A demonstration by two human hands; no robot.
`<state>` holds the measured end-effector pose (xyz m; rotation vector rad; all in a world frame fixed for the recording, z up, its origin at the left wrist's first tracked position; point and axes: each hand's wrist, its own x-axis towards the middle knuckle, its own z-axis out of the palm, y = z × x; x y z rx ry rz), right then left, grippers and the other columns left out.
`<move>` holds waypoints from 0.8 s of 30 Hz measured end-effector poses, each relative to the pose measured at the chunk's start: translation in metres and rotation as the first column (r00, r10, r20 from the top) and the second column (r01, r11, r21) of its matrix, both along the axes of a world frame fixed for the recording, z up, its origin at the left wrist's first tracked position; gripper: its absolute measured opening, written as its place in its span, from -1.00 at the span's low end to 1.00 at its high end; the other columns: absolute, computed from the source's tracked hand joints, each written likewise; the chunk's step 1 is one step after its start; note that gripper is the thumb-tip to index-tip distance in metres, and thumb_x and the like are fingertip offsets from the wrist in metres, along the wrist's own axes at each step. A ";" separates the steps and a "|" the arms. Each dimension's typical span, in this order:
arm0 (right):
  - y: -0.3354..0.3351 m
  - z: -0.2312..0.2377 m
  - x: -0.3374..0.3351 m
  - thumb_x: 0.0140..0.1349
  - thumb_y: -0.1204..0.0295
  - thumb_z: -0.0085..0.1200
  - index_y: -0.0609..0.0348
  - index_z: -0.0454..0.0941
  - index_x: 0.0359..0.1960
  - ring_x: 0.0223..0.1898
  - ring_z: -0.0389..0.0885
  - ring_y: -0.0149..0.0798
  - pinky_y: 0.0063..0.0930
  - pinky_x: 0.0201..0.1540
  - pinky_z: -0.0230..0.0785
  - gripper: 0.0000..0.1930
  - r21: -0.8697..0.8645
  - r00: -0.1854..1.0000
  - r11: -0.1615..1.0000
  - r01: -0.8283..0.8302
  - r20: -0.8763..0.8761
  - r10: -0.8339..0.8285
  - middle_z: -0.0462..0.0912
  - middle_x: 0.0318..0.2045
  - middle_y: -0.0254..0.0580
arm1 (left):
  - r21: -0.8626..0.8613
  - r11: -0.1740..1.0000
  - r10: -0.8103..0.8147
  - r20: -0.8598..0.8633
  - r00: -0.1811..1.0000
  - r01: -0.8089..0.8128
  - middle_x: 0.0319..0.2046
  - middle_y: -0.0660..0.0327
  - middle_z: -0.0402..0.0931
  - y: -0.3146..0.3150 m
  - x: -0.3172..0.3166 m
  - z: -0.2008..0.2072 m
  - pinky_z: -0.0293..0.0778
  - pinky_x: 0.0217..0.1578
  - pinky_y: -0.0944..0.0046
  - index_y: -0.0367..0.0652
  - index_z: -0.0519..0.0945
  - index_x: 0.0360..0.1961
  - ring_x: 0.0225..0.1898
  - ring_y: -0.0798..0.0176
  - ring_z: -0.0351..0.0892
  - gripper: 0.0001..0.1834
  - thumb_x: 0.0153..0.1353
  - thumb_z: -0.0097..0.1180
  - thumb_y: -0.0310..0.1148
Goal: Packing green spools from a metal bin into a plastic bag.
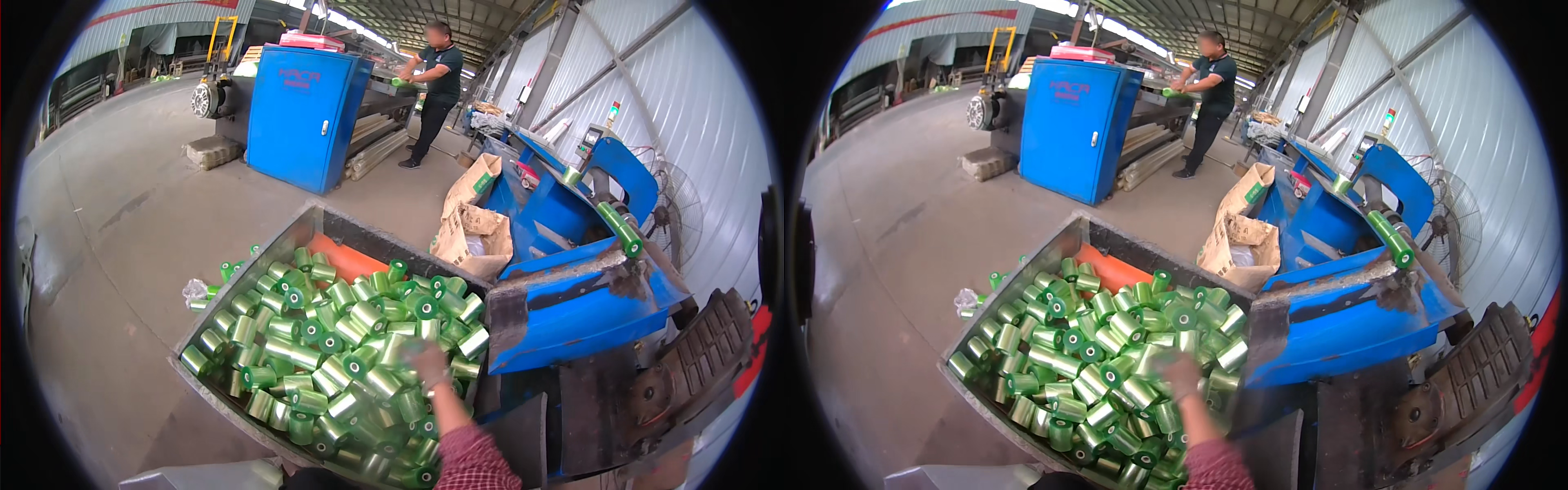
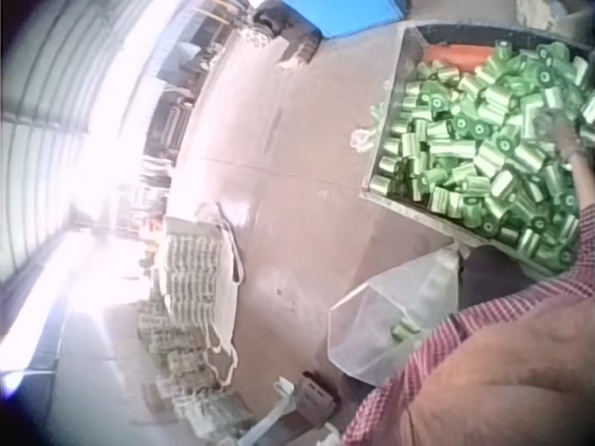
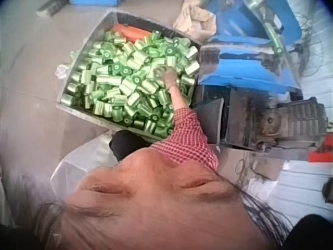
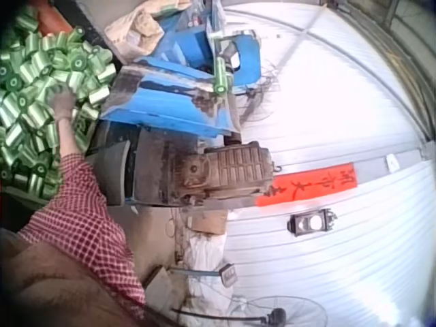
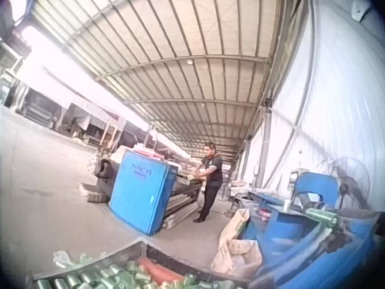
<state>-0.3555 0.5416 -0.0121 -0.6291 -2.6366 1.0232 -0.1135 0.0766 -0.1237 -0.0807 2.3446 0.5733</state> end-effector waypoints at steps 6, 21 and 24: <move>-0.161 -0.067 0.057 -0.11 -0.07 0.21 -0.01 0.51 -0.10 0.04 0.35 0.06 -0.02 0.15 0.07 -0.43 0.432 0.982 0.887 -0.163 -0.014 0.187 0.42 0.01 -0.04 | 0.011 0.999 -0.042 0.011 0.999 0.041 0.10 0.13 0.41 -0.006 0.042 -0.027 0.29 0.11 0.17 -0.09 0.39 0.15 0.12 0.15 0.36 -0.31 0.01 0.22 -0.02; -0.266 0.068 0.124 0.17 0.19 0.11 0.25 0.35 0.07 -0.03 0.46 -0.26 -0.44 -0.02 0.34 -0.49 -0.878 0.805 0.125 -0.461 -0.355 0.476 0.44 -0.04 -0.06 | 0.427 0.904 0.388 -0.837 0.385 0.016 0.22 -0.01 0.17 0.016 -0.001 0.275 0.19 0.18 0.20 -0.25 -0.06 0.33 0.25 0.05 0.20 -0.03 -0.05 0.26 -0.46; -0.286 0.131 0.130 0.05 0.23 0.22 0.20 0.23 0.19 0.06 0.40 -0.10 -0.28 0.15 0.21 -0.31 -0.446 0.235 0.023 -0.895 -0.426 0.874 0.38 0.10 -0.04 | 0.748 0.657 0.726 -0.597 0.342 -0.089 0.03 0.11 0.36 0.022 -0.008 0.262 0.28 0.12 0.17 -0.24 -0.04 0.33 0.12 0.10 0.34 0.15 -0.24 0.45 -0.28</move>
